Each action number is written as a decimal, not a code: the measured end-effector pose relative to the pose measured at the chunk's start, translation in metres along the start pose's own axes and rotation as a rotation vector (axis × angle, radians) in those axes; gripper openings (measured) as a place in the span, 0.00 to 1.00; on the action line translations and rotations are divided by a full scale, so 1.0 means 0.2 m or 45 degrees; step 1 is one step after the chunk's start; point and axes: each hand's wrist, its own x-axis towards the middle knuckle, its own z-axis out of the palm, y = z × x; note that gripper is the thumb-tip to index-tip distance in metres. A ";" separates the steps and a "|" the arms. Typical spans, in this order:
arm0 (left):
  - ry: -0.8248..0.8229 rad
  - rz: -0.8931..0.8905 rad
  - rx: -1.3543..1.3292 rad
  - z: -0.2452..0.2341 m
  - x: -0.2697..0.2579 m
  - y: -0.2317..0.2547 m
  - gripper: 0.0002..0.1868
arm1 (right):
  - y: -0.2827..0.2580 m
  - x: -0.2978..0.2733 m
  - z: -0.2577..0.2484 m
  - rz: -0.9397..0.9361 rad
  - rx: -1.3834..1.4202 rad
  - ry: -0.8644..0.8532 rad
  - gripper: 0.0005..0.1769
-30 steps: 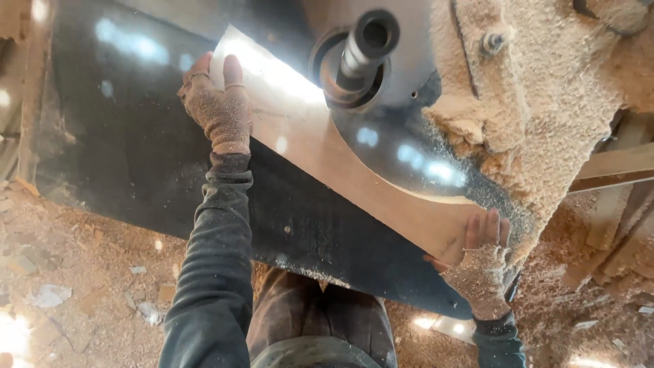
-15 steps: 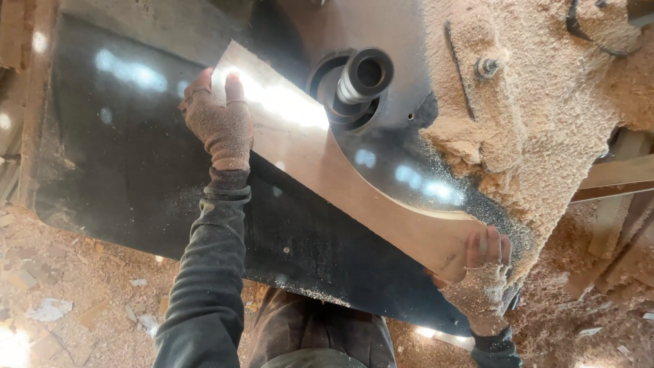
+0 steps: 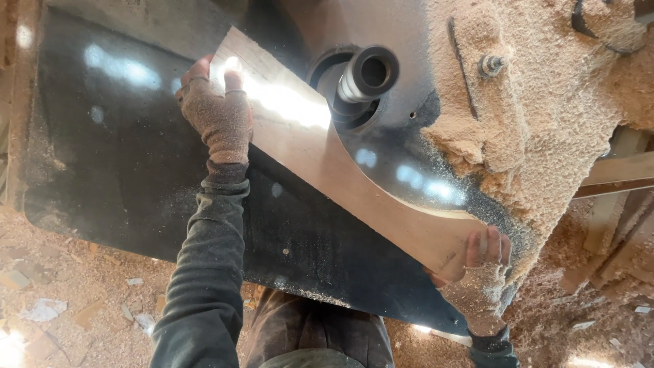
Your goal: The person uses a spindle shaper to smooth and shape the curved edge of a light-colored wooden piece. They repeatedly pass the wood against the rotating cutter, adjusting grip and orientation to refine the profile.
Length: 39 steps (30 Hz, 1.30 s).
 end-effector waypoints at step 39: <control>-0.055 0.001 0.017 0.01 0.19 0.13 0.22 | -0.06 0.17 0.36 0.093 -0.089 0.326 0.47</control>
